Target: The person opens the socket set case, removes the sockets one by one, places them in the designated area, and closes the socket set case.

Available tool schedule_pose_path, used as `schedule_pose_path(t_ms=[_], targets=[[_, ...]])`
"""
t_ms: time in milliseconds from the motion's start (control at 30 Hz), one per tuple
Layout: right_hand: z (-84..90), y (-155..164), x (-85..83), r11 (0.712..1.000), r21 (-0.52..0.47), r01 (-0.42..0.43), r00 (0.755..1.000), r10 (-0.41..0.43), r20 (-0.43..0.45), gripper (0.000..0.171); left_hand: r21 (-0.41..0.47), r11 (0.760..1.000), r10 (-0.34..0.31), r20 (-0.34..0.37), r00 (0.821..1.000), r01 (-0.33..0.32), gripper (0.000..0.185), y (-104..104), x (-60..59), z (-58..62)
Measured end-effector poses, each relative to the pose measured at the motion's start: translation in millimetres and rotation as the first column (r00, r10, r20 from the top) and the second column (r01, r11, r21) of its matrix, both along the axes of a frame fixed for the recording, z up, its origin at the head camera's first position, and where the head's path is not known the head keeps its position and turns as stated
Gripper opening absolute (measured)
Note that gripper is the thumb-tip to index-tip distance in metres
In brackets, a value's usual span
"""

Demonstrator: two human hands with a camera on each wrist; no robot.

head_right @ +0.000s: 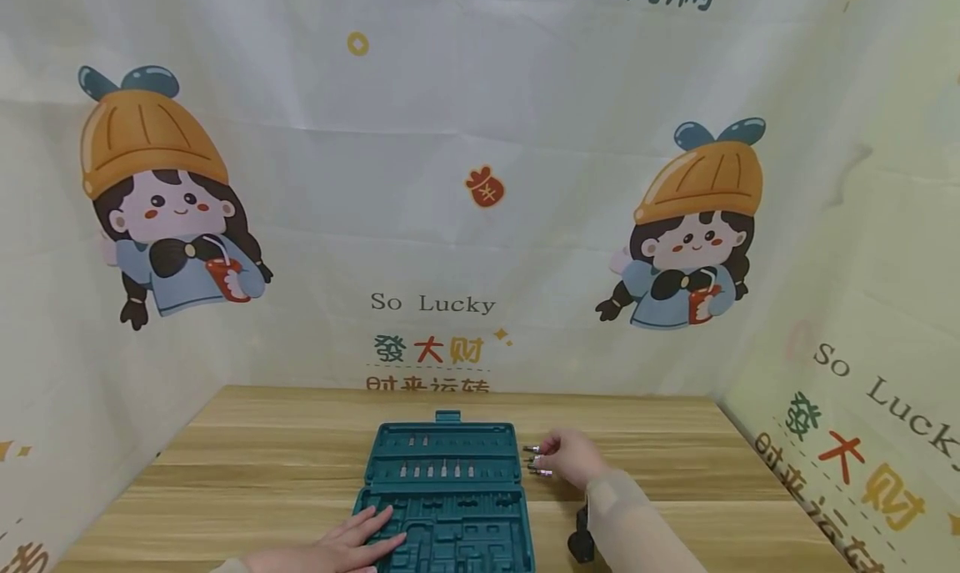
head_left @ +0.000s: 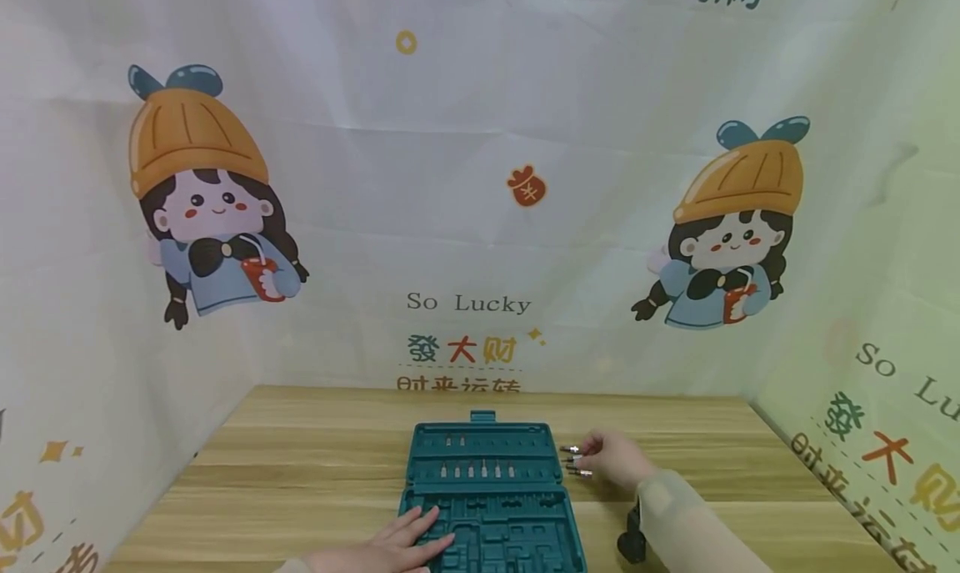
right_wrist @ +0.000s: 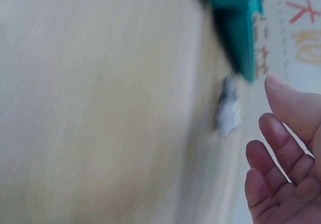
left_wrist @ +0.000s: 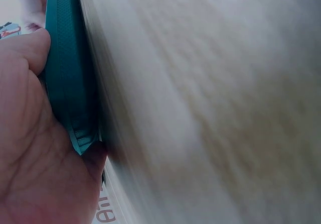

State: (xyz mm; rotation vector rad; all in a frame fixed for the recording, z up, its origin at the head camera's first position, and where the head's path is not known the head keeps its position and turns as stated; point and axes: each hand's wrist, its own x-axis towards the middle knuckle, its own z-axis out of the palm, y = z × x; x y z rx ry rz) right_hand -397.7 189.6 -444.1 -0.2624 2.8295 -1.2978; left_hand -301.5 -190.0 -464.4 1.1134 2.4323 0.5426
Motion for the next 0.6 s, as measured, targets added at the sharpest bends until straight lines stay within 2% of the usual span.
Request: schedule_pose_path(t_ms=[167, 233, 300, 400, 500, 600], targets=[[16.0, -28.7, 0.0, 0.998, -0.029, -0.059, 0.998, 0.059, -0.022, 0.019, 0.036, 0.999, -0.034, -0.014, 0.999, 0.034, 0.053, -10.9, -20.9, -32.5], [18.4, -42.7, -1.4, 0.994, -0.065, -0.085, 0.996, 0.084, -0.021, 0.022, 0.044, 0.998, -0.049, -0.026, 0.998, 0.050, 0.054, -12.9, -24.8, -38.0], [19.4, -57.5, -3.5, 0.990, -0.090, -0.105, 0.994, 0.103, -0.024, 0.023, 0.042, 0.998, -0.056, -0.038, 0.998, 0.057, 0.056, -12.8, -23.2, -35.4], [18.0, -78.7, -7.7, 0.983, -0.134, -0.128, 0.992, 0.126, -0.027, 0.024, 0.008, 1.000, -0.030, -0.038, 0.999, 0.030, 0.058, -8.6, -14.5, -22.4], [12.1, -96.8, -12.8, 0.974, -0.183, -0.132, 0.991, 0.131, -0.018, 0.027, -0.034, 0.999, 0.028, -0.049, 0.998, -0.030, 0.058, -1.3, -6.1, -11.8], [3.5, -111.9, -17.5, 0.968, -0.214, -0.128, 0.991, 0.132, 0.005, 0.029, -0.062, 0.994, 0.089, -0.071, 0.993, -0.094, 0.058, 5.2, -1.6, -8.6]])
